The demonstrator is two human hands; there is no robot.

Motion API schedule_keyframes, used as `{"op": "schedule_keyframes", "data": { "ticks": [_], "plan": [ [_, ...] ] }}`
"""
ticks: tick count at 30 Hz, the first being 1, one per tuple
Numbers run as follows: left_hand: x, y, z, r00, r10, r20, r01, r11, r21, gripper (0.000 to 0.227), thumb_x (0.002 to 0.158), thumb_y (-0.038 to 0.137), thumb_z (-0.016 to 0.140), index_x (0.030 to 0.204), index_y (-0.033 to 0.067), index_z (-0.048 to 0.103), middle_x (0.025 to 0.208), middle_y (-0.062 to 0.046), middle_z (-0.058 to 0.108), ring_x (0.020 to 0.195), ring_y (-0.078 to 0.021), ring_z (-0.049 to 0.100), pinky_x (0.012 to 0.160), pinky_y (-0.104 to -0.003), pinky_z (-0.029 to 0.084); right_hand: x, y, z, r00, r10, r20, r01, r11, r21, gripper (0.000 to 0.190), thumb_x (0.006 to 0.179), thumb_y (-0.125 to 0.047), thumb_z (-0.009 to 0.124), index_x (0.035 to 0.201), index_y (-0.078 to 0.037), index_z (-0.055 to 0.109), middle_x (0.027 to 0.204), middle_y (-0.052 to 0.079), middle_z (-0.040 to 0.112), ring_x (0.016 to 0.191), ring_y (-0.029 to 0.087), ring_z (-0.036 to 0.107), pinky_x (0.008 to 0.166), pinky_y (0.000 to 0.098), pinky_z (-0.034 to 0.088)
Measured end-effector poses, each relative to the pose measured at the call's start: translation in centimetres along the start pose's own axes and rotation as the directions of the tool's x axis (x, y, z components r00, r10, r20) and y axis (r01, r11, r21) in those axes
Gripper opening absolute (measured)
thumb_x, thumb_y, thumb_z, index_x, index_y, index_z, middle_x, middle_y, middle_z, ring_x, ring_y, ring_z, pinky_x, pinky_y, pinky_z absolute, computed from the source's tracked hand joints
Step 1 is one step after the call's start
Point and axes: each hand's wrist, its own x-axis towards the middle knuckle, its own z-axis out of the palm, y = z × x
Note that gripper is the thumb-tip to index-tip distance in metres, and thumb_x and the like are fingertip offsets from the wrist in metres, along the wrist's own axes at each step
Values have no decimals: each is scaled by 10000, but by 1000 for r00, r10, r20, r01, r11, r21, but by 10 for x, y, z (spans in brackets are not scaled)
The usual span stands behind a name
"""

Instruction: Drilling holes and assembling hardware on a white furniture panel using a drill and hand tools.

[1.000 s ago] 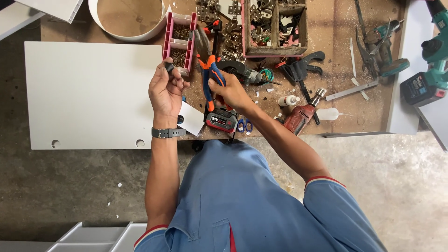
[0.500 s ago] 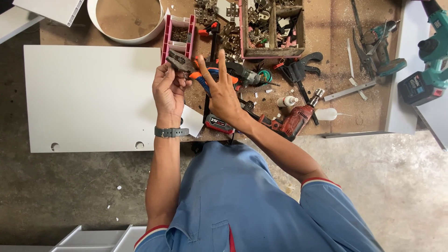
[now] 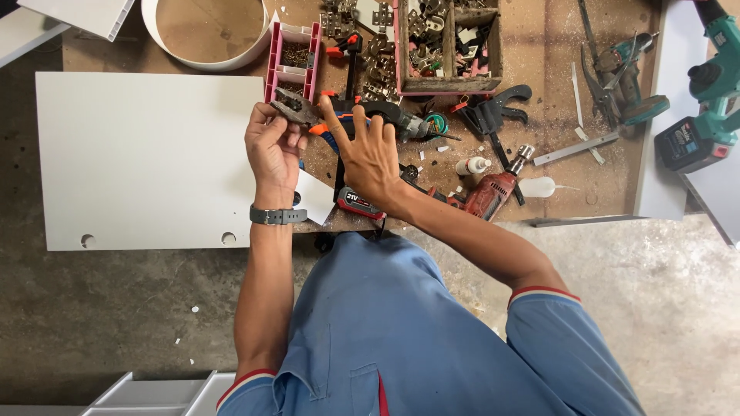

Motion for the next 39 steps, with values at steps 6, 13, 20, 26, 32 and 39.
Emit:
{"op": "schedule_keyframes", "data": {
  "ticks": [6, 13, 20, 26, 32, 39],
  "plan": [
    [2, -2, -4, 1000, 17, 4, -17, 999, -46, 114, 978, -39, 491, 947, 64, 528, 773, -78, 585, 605, -129, 506, 545, -288, 451, 9, 11, 21, 891, -222, -396, 123, 958, -260, 1026, 750, -15, 602, 1617, -206, 87, 1486, 328, 365, 1348, 478, 426, 1027, 763, 281],
    [3, -1, -4, 998, 35, -46, -38, 998, -50, 110, 956, -34, 501, 934, 73, 520, 749, -76, 574, 583, -127, 484, 533, -274, 420, 8, 5, 19, 949, -210, -237, 194, 977, -87, 1014, 779, -2, 621, 1640, -94, 94, 1366, 283, 391, 1206, 458, 440, 1073, 732, 299],
    [0, -1, -8, 997, 66, -45, -68, 997, -47, 106, 968, -17, 518, 953, 88, 524, 758, -73, 578, 603, -133, 492, 549, -284, 430, 7, 3, 12, 899, -281, -335, 230, 956, -182, 981, 771, -44, 629, 1628, -89, 153, 1257, 237, 476, 1043, 378, 479, 868, 499, 422],
    [-8, 3, -10, 997, 71, -31, -73, 995, -74, 78, 1003, 15, 543, 993, 92, 540, 795, -67, 598, 612, -117, 486, 549, -258, 405, 13, 14, 14, 921, -278, -272, 325, 935, 145, 881, 825, 40, 588, 1622, -1, 215, 1111, 142, 521, 947, 311, 489, 801, 439, 426],
    [-11, 9, -11, 999, 39, -37, -43, 992, -114, 200, 987, 58, 552, 1177, 79, 611, 801, -69, 630, 616, -118, 545, 549, -281, 449, 34, 28, 46, 980, -29, -195, 135, 818, 559, 699, 757, 30, 580, 1442, -9, 443, 1084, 207, 594, 921, 375, 601, 741, 477, 473],
    [-62, 24, -90, 970, 121, -210, -127, 992, -15, 306, 1004, 61, 593, 1309, 55, 594, 962, -139, 717, 728, -162, 645, 653, -306, 537, 42, 39, 108, 780, 61, 623, -572, 473, 670, 222, 895, -174, 648, 1075, -93, 546, 716, 27, 542, 581, 154, 534, 516, 352, 447]
  ]
}}
